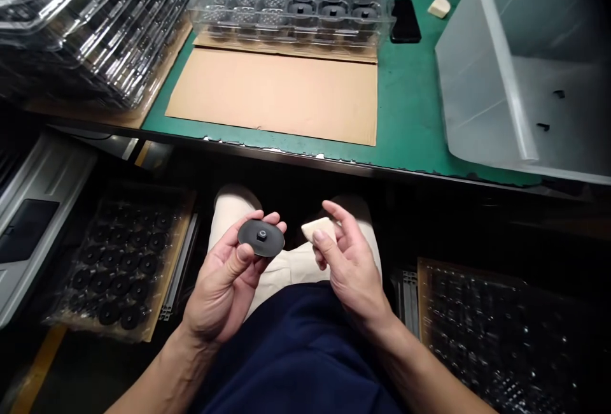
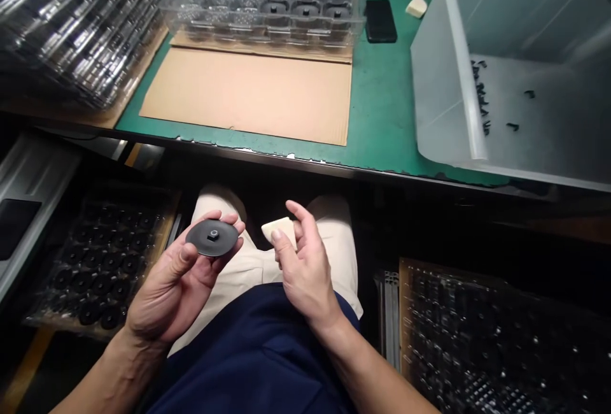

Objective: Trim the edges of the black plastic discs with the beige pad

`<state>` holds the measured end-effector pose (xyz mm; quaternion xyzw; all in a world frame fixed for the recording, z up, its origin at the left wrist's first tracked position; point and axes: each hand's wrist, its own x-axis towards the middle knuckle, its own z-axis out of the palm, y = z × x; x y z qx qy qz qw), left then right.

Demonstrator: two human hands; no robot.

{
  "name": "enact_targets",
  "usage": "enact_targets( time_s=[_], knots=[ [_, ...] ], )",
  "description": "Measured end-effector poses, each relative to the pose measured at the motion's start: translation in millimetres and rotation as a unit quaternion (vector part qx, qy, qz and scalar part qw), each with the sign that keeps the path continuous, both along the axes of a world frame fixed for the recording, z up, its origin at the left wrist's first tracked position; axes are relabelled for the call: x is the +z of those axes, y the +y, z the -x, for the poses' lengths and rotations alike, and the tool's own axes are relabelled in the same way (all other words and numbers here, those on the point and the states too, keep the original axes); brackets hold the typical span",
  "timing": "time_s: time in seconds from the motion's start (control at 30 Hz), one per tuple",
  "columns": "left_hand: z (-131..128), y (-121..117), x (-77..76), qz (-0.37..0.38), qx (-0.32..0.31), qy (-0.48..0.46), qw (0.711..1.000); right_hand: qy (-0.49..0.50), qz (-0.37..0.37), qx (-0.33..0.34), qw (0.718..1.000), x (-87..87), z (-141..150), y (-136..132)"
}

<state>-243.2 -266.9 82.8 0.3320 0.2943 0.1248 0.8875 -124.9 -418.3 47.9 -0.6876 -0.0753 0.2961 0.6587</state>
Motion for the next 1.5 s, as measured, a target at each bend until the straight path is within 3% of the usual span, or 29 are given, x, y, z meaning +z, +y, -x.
enact_targets(
  time_s=[0.2,0.33,0.47,1.03,1.5],
  knots=[
    [4.1,2.6,4.7,-0.002,0.01,0.0,1.0,-0.095,0.022,0.074,0.992,45.1,0.1,3.0],
    [4.1,2.9,5.3,-0.01,0.002,-0.006,1.0,-0.235,0.041,0.141,0.961,62.4,2.8,5.3],
    [6.3,2.7,8.0,-0.017,0.001,-0.008,1.0,-0.349,0.072,0.164,0.92,65.5,2.7,6.3],
    [8.1,-2.4,8.7,-0.015,-0.003,-0.018,1.0,-0.332,0.086,0.178,0.922,72.3,9.5,5.6],
    [8.6,-6.1,15.1,-0.023,-0.008,-0.018,1.0,-0.328,0.097,0.144,0.929,74.4,10.3,1.4]
  ],
)
